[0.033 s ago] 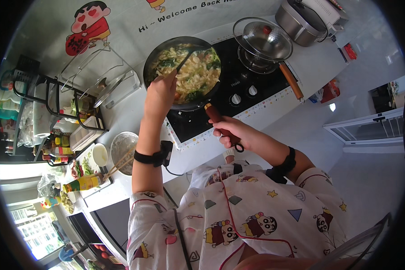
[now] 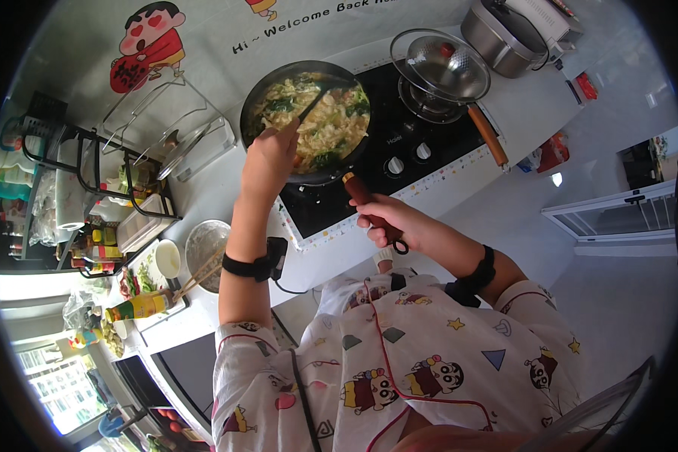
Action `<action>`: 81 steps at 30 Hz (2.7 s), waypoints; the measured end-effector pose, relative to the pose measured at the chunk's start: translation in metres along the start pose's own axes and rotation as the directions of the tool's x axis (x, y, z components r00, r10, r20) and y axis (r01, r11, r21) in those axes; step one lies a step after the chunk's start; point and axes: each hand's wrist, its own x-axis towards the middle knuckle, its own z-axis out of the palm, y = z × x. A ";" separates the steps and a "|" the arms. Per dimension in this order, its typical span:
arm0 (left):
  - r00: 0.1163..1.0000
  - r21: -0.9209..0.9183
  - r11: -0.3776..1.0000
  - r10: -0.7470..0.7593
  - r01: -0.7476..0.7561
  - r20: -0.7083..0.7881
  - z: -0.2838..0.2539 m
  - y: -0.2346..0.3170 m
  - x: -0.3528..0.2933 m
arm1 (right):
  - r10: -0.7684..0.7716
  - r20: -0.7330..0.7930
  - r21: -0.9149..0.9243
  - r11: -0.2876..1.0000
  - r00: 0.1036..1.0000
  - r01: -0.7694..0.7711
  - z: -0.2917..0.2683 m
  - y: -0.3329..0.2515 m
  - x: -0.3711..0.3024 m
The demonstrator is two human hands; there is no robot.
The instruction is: The person stirs a pan of food on a stove using a spatula, then covers the pan with a lid. The person subsequently handles several condiment bottles, including opening and closing their caps by hand.
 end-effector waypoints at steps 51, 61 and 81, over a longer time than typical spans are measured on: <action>0.977 0.472 0.879 -0.152 0.064 0.150 -0.133 0.074 -0.051 | -0.010 0.077 0.015 1.000 0.997 0.009 -0.029 0.007 0.016; 0.965 0.668 0.728 -0.254 0.151 0.059 -0.093 0.043 -0.032 | -0.035 0.032 0.042 0.999 0.999 0.034 -0.017 0.004 0.004; 0.952 0.375 0.918 0.011 -0.131 0.306 -0.012 0.017 -0.026 | -0.030 0.048 0.075 0.997 0.998 0.026 -0.020 0.006 0.010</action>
